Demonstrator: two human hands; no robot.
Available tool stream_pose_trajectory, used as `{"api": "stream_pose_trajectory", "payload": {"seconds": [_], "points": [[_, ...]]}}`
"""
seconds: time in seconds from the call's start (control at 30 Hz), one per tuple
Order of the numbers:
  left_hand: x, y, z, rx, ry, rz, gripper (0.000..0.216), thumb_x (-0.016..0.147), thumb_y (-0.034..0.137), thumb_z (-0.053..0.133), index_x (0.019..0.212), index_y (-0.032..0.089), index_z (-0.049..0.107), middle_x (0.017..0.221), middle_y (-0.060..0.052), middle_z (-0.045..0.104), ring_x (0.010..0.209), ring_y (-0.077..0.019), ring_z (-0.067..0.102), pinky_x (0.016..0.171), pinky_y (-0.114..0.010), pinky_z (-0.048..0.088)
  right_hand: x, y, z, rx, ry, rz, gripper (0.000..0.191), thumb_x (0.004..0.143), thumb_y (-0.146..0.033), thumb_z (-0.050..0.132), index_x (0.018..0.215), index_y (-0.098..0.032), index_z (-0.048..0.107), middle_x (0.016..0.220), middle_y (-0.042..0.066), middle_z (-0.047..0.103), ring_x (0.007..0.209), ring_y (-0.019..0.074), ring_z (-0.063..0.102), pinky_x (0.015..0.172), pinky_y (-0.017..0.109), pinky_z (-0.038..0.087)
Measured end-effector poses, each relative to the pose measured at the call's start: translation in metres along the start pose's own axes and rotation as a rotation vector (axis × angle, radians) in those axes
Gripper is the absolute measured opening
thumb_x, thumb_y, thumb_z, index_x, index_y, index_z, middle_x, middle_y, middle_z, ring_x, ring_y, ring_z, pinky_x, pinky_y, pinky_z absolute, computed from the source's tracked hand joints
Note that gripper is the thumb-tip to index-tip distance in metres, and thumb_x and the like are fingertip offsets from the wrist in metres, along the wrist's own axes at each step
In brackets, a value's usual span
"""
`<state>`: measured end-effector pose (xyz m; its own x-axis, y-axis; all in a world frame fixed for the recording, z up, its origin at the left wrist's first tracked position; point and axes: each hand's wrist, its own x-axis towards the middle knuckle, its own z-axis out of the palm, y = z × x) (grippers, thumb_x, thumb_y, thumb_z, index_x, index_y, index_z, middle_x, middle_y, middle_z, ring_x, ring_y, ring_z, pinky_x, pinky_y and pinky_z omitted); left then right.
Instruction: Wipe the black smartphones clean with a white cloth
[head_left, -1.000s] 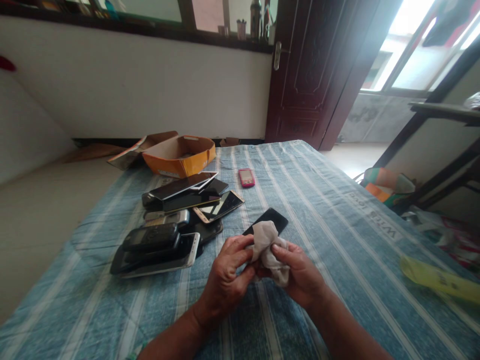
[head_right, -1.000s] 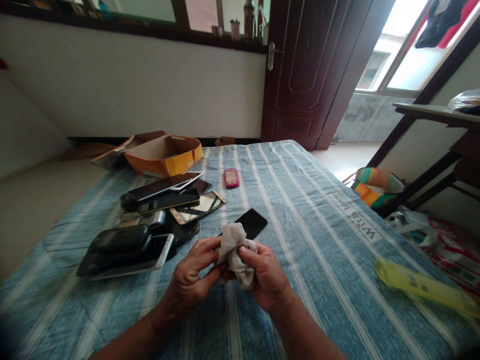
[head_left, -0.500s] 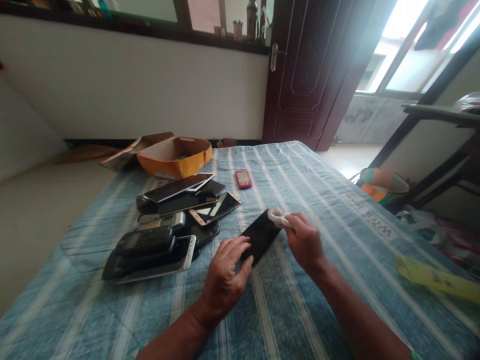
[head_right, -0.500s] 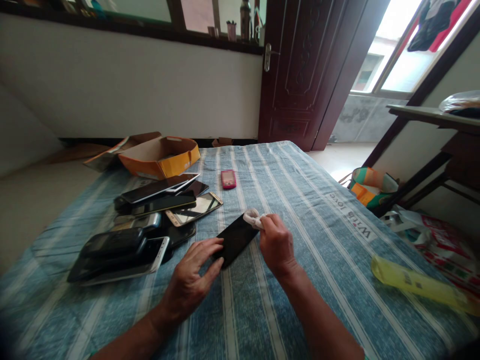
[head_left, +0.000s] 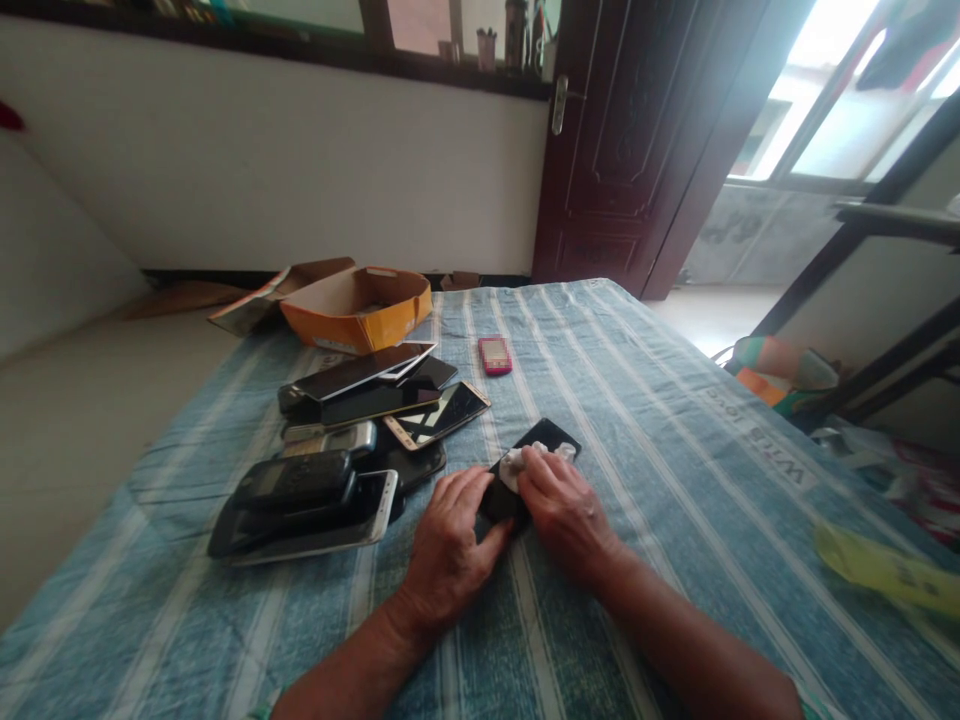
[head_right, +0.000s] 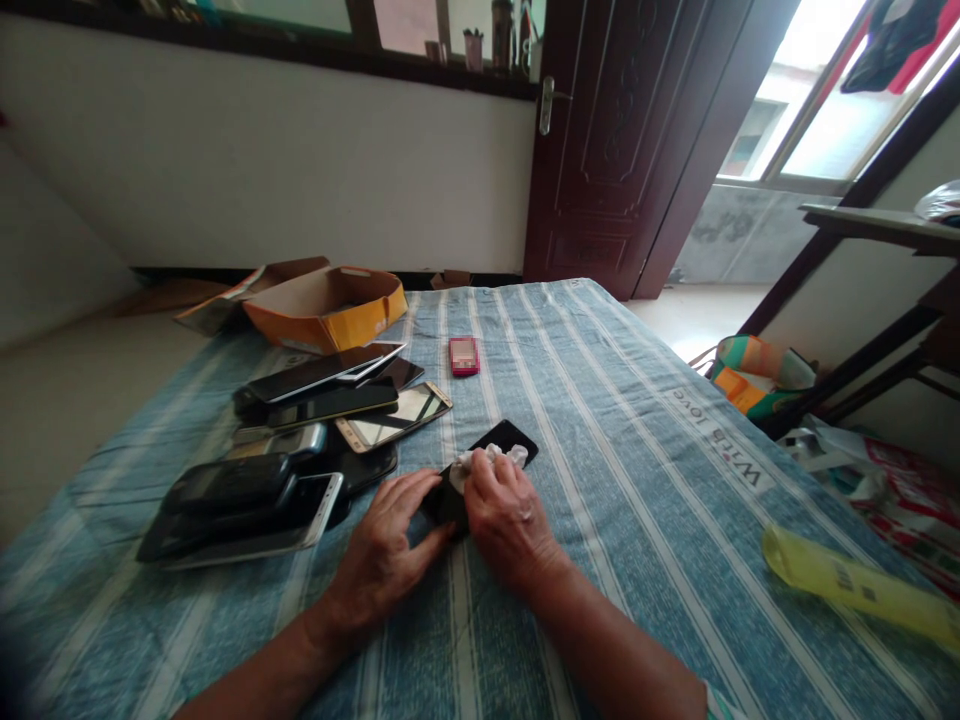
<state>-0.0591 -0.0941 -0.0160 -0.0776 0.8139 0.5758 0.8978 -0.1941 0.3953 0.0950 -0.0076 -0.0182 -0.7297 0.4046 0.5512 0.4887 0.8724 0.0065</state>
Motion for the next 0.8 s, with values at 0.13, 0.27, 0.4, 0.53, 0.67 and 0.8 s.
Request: {"api": "stream_pose_trajectory", "payload": {"seconds": [0.13, 0.27, 0.4, 0.53, 0.67, 0.8], "points": [[0.000, 0.000, -0.001, -0.011, 0.003, -0.003, 0.032, 0.081, 0.025, 0.061, 0.112, 0.016, 0.059, 0.109, -0.013, 0.068, 0.103, -0.0282, 0.063, 0.092, -0.045, 0.054, 0.001, 0.005, 0.001, 0.034, -0.018, -0.030, 0.027, 0.095, -0.012, 0.043, 0.105, -0.015, 0.067, 0.118, 0.013, 0.062, 0.105, 0.0256, 0.054, 0.089, 0.039, 0.050], [0.000, 0.001, -0.002, -0.025, -0.002, -0.007, 0.032, 0.080, 0.023, 0.063, 0.111, 0.015, 0.059, 0.110, -0.014, 0.068, 0.103, -0.0285, 0.063, 0.092, -0.045, 0.053, 0.001, 0.030, 0.005, 0.008, 0.016, 0.053, 0.027, 0.094, -0.010, 0.042, 0.099, -0.016, 0.069, 0.113, 0.013, 0.065, 0.108, 0.0255, 0.055, 0.090, 0.038, 0.049], [0.000, 0.002, -0.003, -0.031, -0.011, -0.025, 0.035, 0.079, 0.023, 0.064, 0.113, 0.015, 0.058, 0.111, -0.013, 0.067, 0.104, -0.0287, 0.062, 0.092, -0.046, 0.053, -0.002, 0.040, 0.008, -0.036, 0.048, 0.134, 0.031, 0.093, -0.007, 0.040, 0.103, -0.015, 0.069, 0.111, 0.014, 0.066, 0.110, 0.0266, 0.055, 0.091, 0.040, 0.049], [-0.001, 0.002, -0.001, -0.033, -0.026, -0.054, 0.045, 0.075, 0.025, 0.067, 0.117, 0.015, 0.056, 0.113, -0.014, 0.066, 0.106, -0.0300, 0.062, 0.093, -0.047, 0.053, -0.006, 0.017, 0.005, -0.002, 0.025, 0.050, 0.029, 0.093, -0.009, 0.043, 0.109, -0.009, 0.067, 0.114, 0.017, 0.065, 0.113, 0.0295, 0.054, 0.093, 0.042, 0.049], [-0.002, 0.001, 0.001, -0.002, -0.046, -0.034, 0.056, 0.071, 0.024, 0.068, 0.123, 0.013, 0.052, 0.117, -0.016, 0.064, 0.109, -0.0316, 0.061, 0.096, -0.049, 0.051, -0.008, -0.005, 0.004, 0.072, 0.050, -0.052, 0.028, 0.094, -0.012, 0.044, 0.110, -0.009, 0.067, 0.120, 0.016, 0.063, 0.118, 0.0306, 0.051, 0.097, 0.043, 0.047], [-0.002, 0.001, 0.002, 0.035, -0.061, -0.015, 0.058, 0.071, 0.026, 0.068, 0.125, 0.014, 0.049, 0.118, -0.016, 0.064, 0.110, -0.0321, 0.061, 0.095, -0.050, 0.052, -0.001, 0.003, 0.007, 0.106, 0.039, -0.019, 0.026, 0.095, -0.014, 0.045, 0.109, -0.012, 0.067, 0.118, 0.013, 0.064, 0.116, 0.0280, 0.052, 0.098, 0.041, 0.048]]}}
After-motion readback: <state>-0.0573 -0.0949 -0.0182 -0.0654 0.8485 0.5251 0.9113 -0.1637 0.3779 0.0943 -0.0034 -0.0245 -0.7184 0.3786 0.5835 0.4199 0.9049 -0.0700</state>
